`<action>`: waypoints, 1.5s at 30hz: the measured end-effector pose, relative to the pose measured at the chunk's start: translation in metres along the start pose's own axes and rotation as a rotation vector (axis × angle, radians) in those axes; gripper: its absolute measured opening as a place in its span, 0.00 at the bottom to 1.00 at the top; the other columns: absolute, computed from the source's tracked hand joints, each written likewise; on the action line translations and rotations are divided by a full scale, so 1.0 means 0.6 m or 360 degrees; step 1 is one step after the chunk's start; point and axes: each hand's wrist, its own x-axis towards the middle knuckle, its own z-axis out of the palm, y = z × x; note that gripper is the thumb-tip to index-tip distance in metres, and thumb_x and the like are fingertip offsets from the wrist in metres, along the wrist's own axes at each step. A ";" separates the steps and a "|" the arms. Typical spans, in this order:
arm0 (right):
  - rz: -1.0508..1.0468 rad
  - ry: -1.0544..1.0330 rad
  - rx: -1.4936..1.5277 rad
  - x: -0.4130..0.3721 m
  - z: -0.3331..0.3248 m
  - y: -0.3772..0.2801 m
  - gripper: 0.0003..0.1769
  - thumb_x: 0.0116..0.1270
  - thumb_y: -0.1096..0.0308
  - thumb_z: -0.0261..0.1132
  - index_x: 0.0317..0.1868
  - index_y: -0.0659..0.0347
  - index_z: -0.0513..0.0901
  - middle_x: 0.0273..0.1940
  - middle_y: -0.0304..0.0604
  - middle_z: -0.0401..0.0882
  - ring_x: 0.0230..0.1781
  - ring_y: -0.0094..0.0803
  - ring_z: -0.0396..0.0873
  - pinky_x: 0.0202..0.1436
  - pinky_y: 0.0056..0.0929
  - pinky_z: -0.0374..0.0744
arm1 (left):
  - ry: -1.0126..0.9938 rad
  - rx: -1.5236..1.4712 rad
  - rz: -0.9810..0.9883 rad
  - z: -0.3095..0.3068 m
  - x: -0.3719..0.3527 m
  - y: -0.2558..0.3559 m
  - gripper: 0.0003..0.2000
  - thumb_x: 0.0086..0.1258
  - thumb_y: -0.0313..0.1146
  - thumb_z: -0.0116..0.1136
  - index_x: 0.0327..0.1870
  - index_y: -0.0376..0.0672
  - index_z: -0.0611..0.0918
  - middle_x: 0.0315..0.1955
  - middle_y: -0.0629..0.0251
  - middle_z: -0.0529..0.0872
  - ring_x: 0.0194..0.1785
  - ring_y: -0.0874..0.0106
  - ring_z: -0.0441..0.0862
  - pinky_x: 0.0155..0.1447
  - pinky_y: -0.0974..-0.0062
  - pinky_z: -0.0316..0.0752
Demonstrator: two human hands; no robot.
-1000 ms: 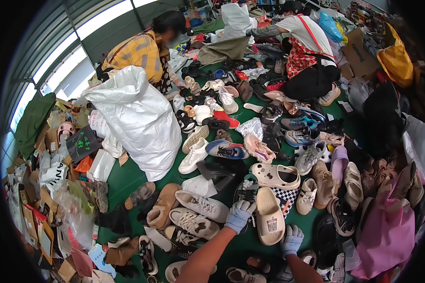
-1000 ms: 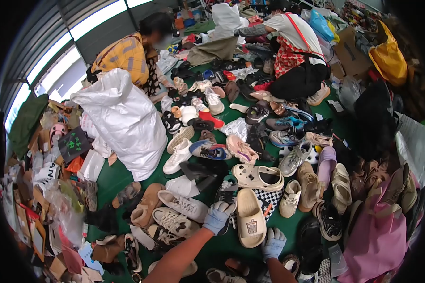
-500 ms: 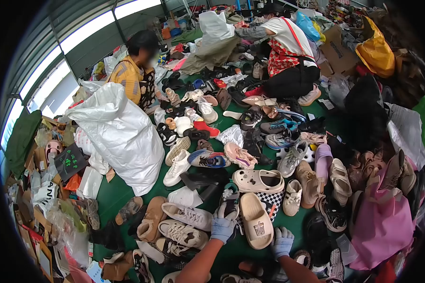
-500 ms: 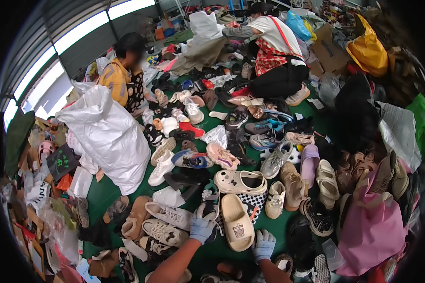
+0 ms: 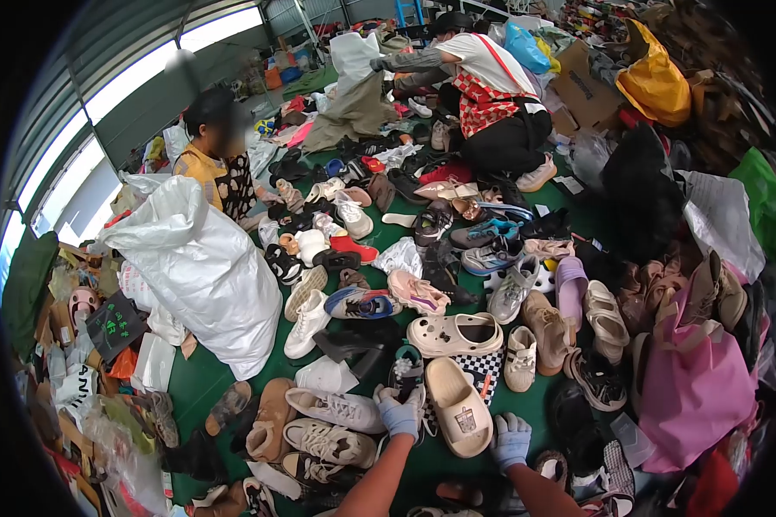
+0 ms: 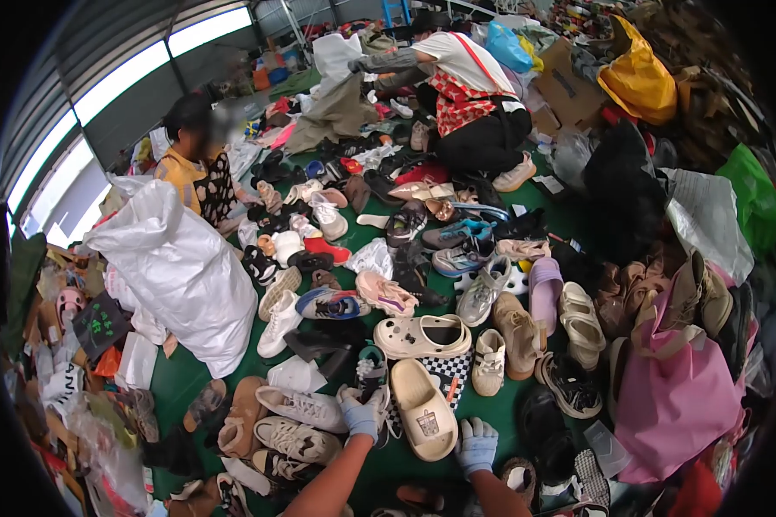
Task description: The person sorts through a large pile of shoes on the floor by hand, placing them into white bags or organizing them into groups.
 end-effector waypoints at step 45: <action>0.0028 -0.0009 -0.0040 0.003 -0.002 0.000 0.22 0.53 0.62 0.63 0.51 0.52 0.75 0.51 0.42 0.70 0.52 0.40 0.69 0.55 0.43 0.66 | -0.1397 -0.1077 -0.1005 -0.117 -0.021 -0.022 0.30 0.60 0.24 0.64 0.64 0.41 0.65 0.52 0.65 0.78 0.52 0.71 0.77 0.55 0.72 0.74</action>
